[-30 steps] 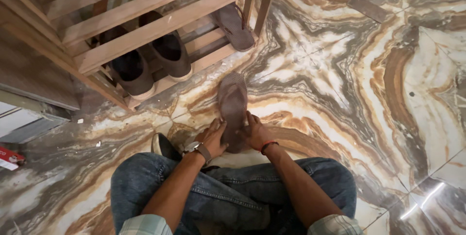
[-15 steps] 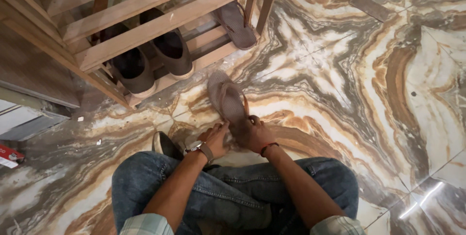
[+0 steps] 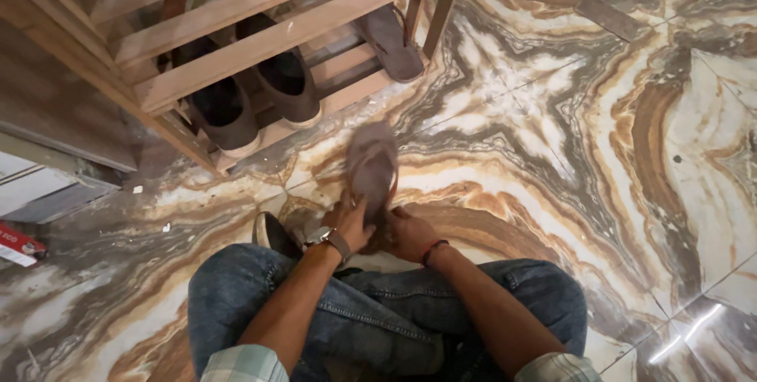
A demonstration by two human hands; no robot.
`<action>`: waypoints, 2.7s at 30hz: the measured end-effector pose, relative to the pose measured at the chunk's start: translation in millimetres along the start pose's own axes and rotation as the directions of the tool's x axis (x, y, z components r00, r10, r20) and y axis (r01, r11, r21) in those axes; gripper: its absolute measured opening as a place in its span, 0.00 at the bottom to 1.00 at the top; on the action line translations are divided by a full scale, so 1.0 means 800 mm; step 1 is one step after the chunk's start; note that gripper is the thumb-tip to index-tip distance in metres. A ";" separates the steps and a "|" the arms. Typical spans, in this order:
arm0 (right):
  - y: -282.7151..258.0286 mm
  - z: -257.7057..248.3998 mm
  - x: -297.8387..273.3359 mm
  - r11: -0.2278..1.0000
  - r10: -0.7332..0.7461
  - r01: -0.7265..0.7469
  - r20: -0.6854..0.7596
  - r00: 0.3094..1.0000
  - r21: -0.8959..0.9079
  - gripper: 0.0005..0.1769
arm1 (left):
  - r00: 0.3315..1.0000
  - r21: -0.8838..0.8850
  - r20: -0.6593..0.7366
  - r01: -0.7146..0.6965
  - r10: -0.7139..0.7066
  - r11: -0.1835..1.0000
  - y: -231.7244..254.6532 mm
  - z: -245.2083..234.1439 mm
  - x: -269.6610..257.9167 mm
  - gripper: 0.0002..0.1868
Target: The person sits on the floor and repeatedly removes shoes and flip-flops from a wooden shoe rack, places them on the floor, and then returns them to the rack. The person handles the footwear one at a time, moving them between the rack and the floor multiple times.
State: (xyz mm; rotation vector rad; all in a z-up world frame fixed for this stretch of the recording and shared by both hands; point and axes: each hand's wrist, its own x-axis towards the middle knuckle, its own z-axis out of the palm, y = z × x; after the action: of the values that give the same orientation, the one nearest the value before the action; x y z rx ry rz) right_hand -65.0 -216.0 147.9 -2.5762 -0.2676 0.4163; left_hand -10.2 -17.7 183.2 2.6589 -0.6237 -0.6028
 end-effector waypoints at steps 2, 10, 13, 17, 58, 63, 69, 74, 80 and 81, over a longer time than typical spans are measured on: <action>0.001 0.006 0.001 0.987 -0.132 0.134 -0.026 0.991 0.091 0.33 | 0.997 0.007 0.017 0.075 -0.075 0.997 -0.006 0.007 0.008 0.44; 0.017 0.006 0.007 0.987 -0.082 0.116 -0.280 0.957 0.109 0.24 | 0.986 0.191 -0.078 0.162 -0.150 0.968 -0.017 0.017 0.009 0.50; 0.012 -0.001 0.008 0.991 -0.062 0.093 -0.278 0.959 0.101 0.24 | 0.976 0.178 -0.068 0.215 -0.205 0.960 -0.017 0.014 0.010 0.47; 0.010 -0.006 0.009 0.991 0.127 -0.121 -0.127 0.984 0.051 0.24 | 0.962 0.168 0.033 0.262 -0.271 0.950 -0.017 0.010 0.012 0.44; 0.004 -0.060 0.011 0.899 0.308 -0.001 -0.631 0.712 0.438 0.25 | 0.977 -0.759 0.126 0.207 -0.172 0.618 -0.030 0.011 0.008 0.38; 0.005 -0.059 0.010 0.883 0.325 0.012 -0.630 0.705 0.468 0.25 | 0.959 -0.854 -0.236 -0.125 -0.160 0.505 0.003 -0.093 -0.055 0.31; 0.009 -0.058 0.011 0.891 0.304 0.017 -0.622 0.722 0.454 0.22 | 0.658 -0.627 -0.658 -0.209 -0.366 0.750 0.011 -0.286 -0.075 0.25; 0.013 -0.055 0.015 0.863 0.304 0.062 -0.612 0.730 0.502 0.21 | 0.298 -0.182 -0.908 0.349 -0.293 0.919 -0.021 -0.365 -0.048 0.44; 0.022 -0.047 0.021 0.881 0.280 0.066 -0.628 0.726 0.469 0.20 | 0.333 -0.030 -0.905 0.573 -0.266 0.819 -0.061 -0.328 -0.018 0.43; 0.024 -0.048 0.024 0.876 0.284 0.060 -0.610 0.739 0.479 0.20 | 0.349 -0.050 -0.890 0.567 -0.295 0.822 -0.062 -0.322 -0.015 0.38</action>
State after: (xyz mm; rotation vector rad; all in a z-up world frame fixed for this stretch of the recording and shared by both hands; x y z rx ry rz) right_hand -31.8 -244.2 164.8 -2.0779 0.2394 -0.3884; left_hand 118.9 89.0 385.5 2.8559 0.3883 0.8581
